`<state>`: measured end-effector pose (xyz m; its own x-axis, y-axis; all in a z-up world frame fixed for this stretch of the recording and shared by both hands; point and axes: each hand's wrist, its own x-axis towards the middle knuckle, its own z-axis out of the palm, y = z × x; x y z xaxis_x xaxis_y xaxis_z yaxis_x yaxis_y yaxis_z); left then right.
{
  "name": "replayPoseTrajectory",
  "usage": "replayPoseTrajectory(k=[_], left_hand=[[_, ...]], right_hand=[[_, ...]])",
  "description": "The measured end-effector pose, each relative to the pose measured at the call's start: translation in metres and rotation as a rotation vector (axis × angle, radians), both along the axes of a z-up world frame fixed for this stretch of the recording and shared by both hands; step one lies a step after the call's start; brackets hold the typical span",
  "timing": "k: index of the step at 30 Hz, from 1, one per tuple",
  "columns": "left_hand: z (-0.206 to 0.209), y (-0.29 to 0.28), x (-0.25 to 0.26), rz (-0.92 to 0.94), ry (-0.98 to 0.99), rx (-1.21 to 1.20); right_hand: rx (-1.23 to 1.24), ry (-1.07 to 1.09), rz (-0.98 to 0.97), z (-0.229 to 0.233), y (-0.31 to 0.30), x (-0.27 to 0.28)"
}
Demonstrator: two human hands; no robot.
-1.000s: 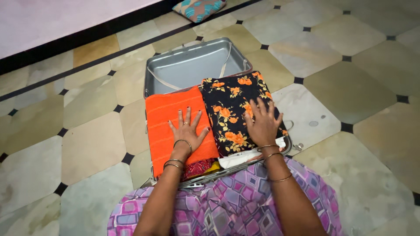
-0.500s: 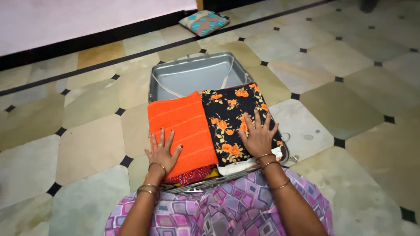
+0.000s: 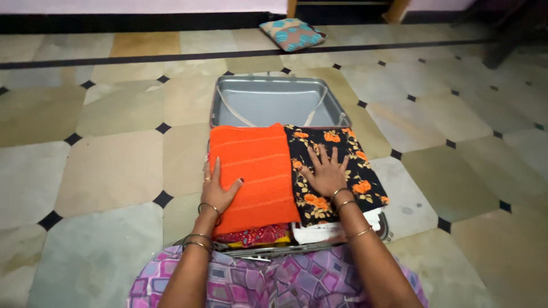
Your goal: The person sits on the floor and packs folded clothes into an open suitcase. They arrange white and floral-patterned garments, secure them with a strap, and then add an orange folded cloth on top.
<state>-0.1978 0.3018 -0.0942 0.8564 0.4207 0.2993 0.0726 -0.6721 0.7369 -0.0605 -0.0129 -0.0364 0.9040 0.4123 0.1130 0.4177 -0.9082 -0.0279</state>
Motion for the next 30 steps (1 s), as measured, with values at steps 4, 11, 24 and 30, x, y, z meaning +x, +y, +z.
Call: replayPoseTrajectory(k=[4,11,24,30], left_hand=[[-0.007,0.010,0.011,-0.018,-0.006,-0.086],[-0.007,0.011,0.024,-0.044,0.029,-0.161],[0.015,0.003,0.008,-0.148,0.147,-0.248],[0.004,-0.002,-0.005,-0.177,0.243,-0.217]], right_hand=[[-0.015,0.287,-0.047,0.007,0.037,0.031],[0.137,0.344,-0.130,0.018,0.093,0.047],[0.000,-0.073,0.071,-0.006,0.066,-0.010],[0.005,-0.151,0.132,-0.008,0.052,-0.048]])
